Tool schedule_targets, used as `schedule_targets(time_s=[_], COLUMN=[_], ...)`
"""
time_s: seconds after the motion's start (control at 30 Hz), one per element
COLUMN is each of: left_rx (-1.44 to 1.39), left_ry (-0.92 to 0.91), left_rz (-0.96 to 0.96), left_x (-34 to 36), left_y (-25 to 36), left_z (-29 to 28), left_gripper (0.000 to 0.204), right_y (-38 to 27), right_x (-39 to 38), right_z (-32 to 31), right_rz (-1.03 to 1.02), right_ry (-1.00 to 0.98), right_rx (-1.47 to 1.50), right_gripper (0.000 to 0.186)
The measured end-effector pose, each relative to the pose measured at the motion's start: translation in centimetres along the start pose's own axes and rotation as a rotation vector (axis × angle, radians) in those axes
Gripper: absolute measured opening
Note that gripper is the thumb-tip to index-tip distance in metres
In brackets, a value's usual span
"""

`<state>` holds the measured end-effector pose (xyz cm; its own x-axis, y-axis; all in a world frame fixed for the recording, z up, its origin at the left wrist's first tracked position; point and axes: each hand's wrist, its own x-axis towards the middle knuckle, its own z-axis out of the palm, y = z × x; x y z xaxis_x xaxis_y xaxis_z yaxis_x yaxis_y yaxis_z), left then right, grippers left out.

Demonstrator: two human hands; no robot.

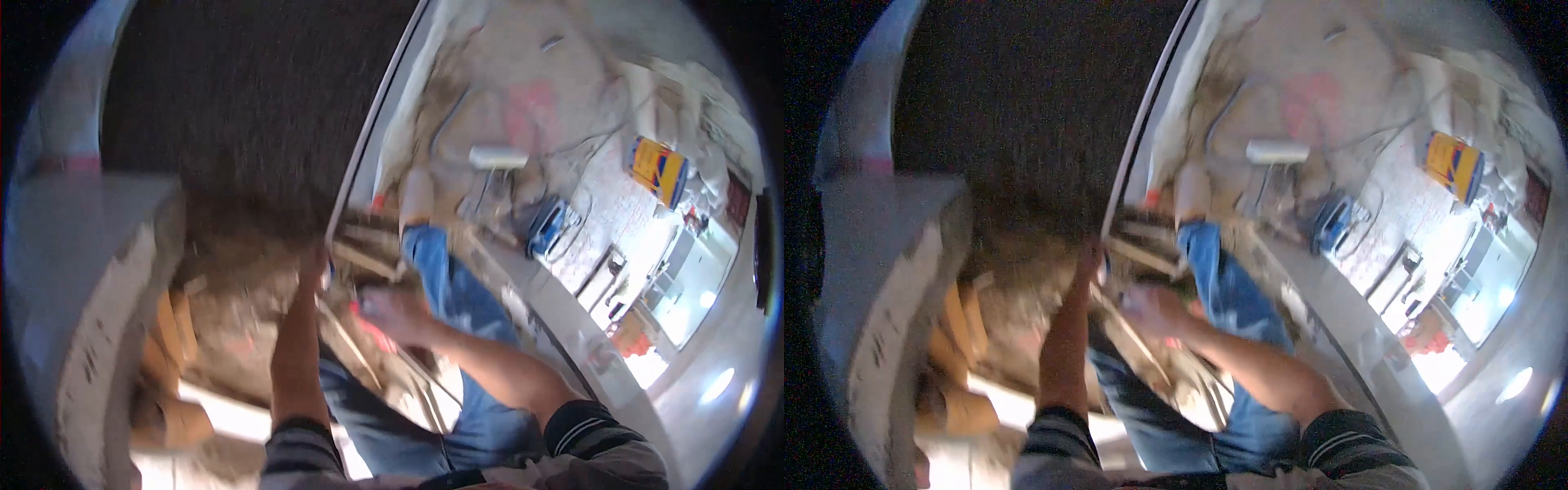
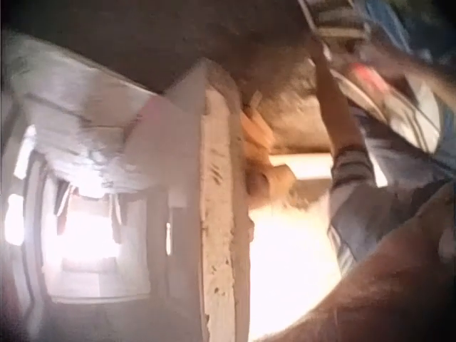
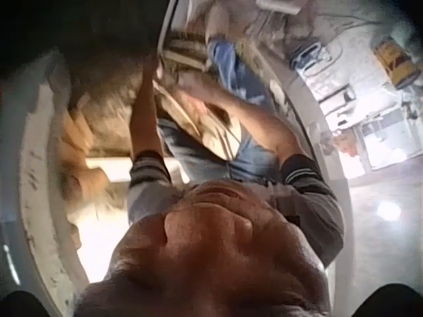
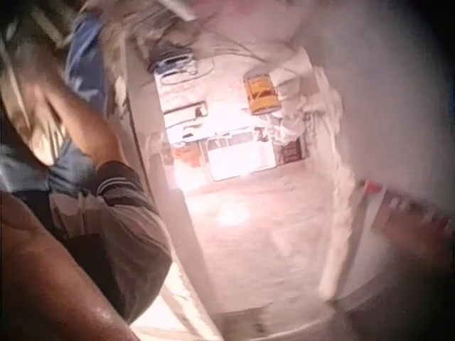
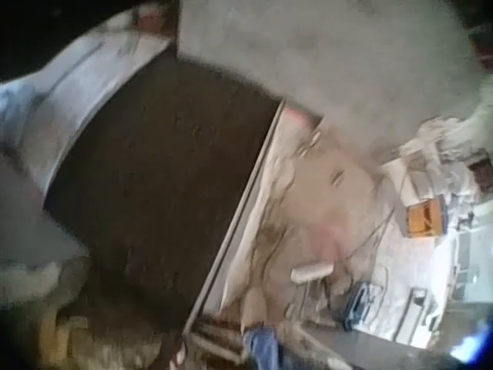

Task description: Measure and mark a large ceramic tile on the floor using a measuring tape and marker.

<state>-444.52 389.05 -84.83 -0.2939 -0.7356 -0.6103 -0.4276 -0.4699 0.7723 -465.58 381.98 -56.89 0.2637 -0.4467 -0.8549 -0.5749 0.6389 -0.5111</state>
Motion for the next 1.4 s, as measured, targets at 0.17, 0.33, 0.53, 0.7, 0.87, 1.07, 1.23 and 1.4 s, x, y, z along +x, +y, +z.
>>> schedule_targets(time_s=[0.17, 0.33, 0.53, 0.7, 0.87, 1.07, 1.23, 1.4], left_rx=[0.147, 0.095, 0.083, 0.197, 0.145, 0.163, 0.183, 0.086], left_ry=[-0.111, -0.146, -0.106, -0.033, -0.132, -0.166, -0.134, -0.138], left_rz=[-0.296, -0.45, -0.403, -0.308, -0.369, -0.396, -0.235, -0.001], left_x=[4.1, 2.9, 3.4, 3.3, 3.7, 3.8, 1.1, -6.5], left_y=[4.0, 1.4, 2.2, 1.9, 1.5, 1.9, 2.5, 11.8], left_z=[2.7, 1.5, 2.7, 3.7, 3.4, 3.8, 1.9, -0.6], left_gripper=[0.023, 0.021, 0.021, 0.024, 0.025, 0.024, 0.023, 0.022], right_y=[-2.0, -2.5, -3.1, -2.9, -3.2, -3.2, -2.5, -0.7], right_x=[-1.5, -0.3, -0.2, 0.1, 0.3, 0.4, 0.8, -0.6], right_z=[-3.6, -1.5, -2.1, -2.0, -2.0, -2.1, -1.4, -4.5], right_rz=[-0.01, -0.023, 0.056, 0.049, 0.066, 0.076, -0.004, 0.29], right_ry=[0.121, 0.018, -0.015, -0.001, 0.002, -0.021, 0.076, 0.321], right_rx=[0.127, 0.133, 0.149, 0.083, 0.093, 0.047, 0.083, 0.413], right_gripper=[0.03, 0.025, 0.022, 0.021, 0.021, 0.02, 0.016, 0.023])
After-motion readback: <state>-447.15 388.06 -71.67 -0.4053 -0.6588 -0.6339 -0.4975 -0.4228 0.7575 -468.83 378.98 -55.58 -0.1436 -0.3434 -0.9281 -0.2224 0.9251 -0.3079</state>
